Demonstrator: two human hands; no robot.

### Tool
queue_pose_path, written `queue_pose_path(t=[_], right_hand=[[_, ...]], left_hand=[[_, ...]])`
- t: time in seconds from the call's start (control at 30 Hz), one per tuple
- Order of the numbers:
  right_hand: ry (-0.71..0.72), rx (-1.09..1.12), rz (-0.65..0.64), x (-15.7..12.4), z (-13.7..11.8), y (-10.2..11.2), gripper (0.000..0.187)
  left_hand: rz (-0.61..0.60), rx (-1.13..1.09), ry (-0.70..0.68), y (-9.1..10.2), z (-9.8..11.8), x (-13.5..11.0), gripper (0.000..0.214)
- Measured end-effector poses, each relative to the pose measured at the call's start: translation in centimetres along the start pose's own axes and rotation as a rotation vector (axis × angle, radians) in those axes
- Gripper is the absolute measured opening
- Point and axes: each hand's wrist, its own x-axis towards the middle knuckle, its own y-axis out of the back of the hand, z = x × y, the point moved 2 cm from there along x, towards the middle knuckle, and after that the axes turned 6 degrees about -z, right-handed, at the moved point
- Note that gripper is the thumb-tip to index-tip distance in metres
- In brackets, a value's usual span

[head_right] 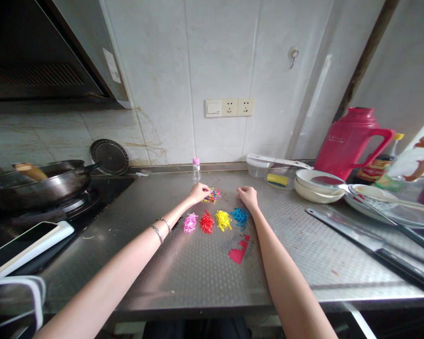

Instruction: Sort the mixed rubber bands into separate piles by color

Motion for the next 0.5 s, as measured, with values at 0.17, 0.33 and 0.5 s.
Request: queue_pose_path(t=[0.17,0.33,0.5], right_hand=[[-0.009,0.009,-0.011,0.2,0.3,-0.1,0.033],[-0.006,-0.005,-0.011,0.1,0.3,-0.1,0.032],[0.008,-0.038,-0.003,0.2,0.3,-0.2,0.033]], left_hand=[[-0.004,-0.168,0.011,0.9,-0.3,-0.4,0.023],[0.029,-0.273,0.006,2.2,-1.3,-1.2,0.025],[0.013,-0.306,-0.002,4.2,-3.1,-3.1,0.028]])
